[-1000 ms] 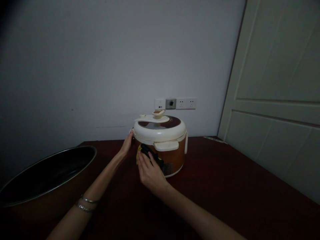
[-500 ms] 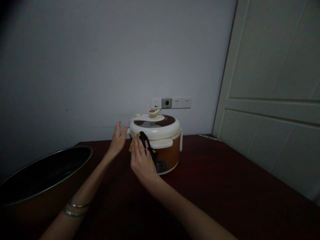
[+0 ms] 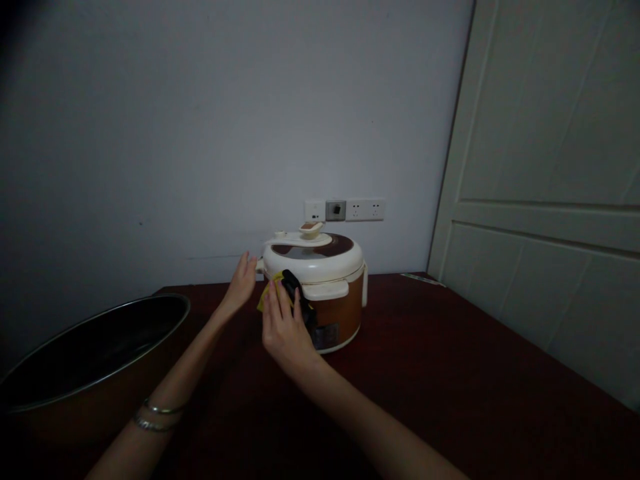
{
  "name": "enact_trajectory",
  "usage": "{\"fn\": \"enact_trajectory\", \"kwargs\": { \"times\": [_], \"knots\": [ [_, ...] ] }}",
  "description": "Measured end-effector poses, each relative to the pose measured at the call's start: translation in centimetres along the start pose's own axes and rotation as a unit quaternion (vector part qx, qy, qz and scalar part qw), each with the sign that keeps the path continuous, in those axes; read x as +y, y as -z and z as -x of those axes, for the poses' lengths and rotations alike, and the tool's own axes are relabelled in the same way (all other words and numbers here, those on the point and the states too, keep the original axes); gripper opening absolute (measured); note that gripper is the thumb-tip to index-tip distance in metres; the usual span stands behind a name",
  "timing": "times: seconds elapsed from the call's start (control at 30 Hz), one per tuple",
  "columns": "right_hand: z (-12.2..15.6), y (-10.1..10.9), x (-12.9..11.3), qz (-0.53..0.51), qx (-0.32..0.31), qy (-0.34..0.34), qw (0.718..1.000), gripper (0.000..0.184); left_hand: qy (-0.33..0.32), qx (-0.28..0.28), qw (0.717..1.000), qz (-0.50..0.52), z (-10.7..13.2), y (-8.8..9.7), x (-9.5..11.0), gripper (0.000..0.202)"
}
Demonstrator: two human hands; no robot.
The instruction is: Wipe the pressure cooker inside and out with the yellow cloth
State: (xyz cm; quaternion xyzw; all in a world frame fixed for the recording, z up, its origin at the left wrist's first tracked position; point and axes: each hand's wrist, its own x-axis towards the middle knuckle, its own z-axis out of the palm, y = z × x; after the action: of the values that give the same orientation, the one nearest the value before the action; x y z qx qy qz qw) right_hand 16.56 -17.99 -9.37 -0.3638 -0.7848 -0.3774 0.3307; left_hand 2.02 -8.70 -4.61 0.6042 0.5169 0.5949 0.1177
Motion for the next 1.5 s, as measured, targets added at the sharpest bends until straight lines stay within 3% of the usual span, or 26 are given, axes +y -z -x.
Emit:
{"fn": "enact_trajectory", "kwargs": {
  "times": [0.27,0.4,0.5,0.63,0.77,0.9,1.0,1.13,1.33,1.43,1.5],
  "knots": [
    [-2.4,0.1,0.9,-0.018,0.014,0.026,0.999,0.045,-0.008,0.022,0.998,0.052,-0.6,0.1,-0.9,0.059],
    [0.9,-1.4,1.2,0.004,0.013,0.092,0.996,0.042,-0.017,0.05,0.998,0.016,-0.4,0.6,-0.2,0.052],
    [5.7,-2.2,2.3,-0.013,0.002,0.154,0.988,0.04,-0.095,0.088,0.992,-0.002,0.2,1.4,1.2,0.043],
    [9.6,-1.5,6.2,-0.061,-0.034,0.221,0.973,0.039,-0.281,0.107,0.953,-0.024,1.8,2.1,4.0,0.022],
    [9.2,-0.2,10.7,-0.108,-0.044,0.23,0.966,0.042,-0.413,0.044,0.908,-0.046,4.1,1.6,6.8,0.012],
    [9.3,-0.4,12.2,-0.134,-0.041,0.223,0.965,0.041,-0.526,-0.084,0.842,-0.088,6.1,0.2,8.4,0.018],
    [10.9,-1.1,12.2,-0.153,-0.065,0.263,0.95,0.04,-0.562,-0.125,0.805,-0.144,7.0,-0.9,8.6,0.017],
    [12.3,-1.2,13.8,-0.162,-0.102,0.289,0.938,0.04,-0.567,-0.117,0.798,-0.168,7.2,-1.6,8.0,0.015],
    [11.5,-0.2,17.9,-0.173,-0.037,0.181,0.967,0.042,-0.57,-0.095,0.801,-0.155,7.3,-1.9,7.8,0.015],
    [10.5,-0.9,18.3,-0.215,0.046,0.072,0.973,0.049,-0.569,-0.08,0.803,-0.158,7.4,-2.0,7.8,0.016],
    [9.7,-1.9,17.9,-0.243,0.126,-0.033,0.961,0.052,-0.567,-0.072,0.805,-0.161,7.5,-2.1,7.8,0.017]
  ]
}}
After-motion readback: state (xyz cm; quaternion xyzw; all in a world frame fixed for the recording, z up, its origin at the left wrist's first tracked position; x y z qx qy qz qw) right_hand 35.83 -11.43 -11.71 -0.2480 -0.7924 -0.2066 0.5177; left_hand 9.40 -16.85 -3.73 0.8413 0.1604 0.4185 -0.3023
